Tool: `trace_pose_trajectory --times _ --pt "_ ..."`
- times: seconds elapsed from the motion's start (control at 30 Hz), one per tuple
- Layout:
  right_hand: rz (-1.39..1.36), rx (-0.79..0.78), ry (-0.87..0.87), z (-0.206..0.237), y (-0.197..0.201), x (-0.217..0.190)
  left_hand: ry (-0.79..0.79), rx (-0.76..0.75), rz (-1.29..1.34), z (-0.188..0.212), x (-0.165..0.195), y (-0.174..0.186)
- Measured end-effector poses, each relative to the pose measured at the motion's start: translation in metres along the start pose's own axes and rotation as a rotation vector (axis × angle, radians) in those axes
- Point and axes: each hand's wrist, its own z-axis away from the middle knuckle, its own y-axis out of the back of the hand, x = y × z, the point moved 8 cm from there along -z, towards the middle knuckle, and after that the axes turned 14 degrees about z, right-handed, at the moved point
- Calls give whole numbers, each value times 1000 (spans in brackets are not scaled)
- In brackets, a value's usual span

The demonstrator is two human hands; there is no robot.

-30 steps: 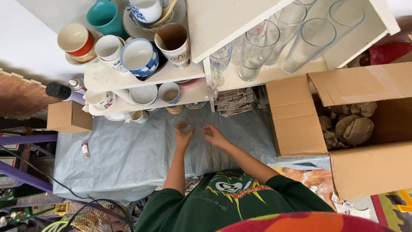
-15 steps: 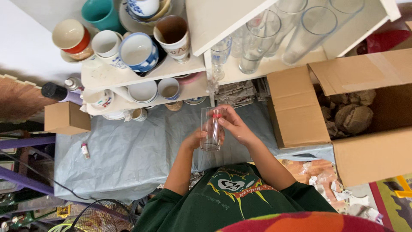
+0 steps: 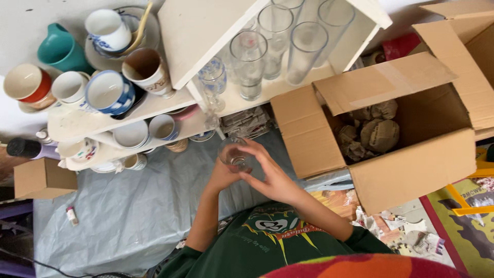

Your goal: The person wraps ceramic bowls and cups in sheets of newspaper, crumpling paper around each piece, and places the wrapped pieces into a cardboard box. They reach into the box to reposition items and continue wrapping more pieces from a stack of newspaper on the table.

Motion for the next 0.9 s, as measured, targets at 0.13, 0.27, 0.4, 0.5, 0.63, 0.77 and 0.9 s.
trace_pose_trajectory --times 0.13,0.27,0.4,0.5,0.63,0.77,0.9 --pt "39 -72 11 10 60 -6 -216 43 -264 -12 19 -13" --pt "68 -51 -36 7 91 5 -153 159 -336 -28 24 -17" --pt "82 -62 -20 -1 79 13 -132 141 -272 -34 27 -29" --pt "86 -85 -20 -9 49 26 -203 140 -376 -28 32 -36" --pt "106 -53 41 -20 -8 47 -232 247 -363 -10 33 -22" --pt "19 -45 -25 -26 -65 75 -405 431 -736 17 52 10" --pt "108 -79 -20 -40 -112 81 -288 613 -717 35 47 55"
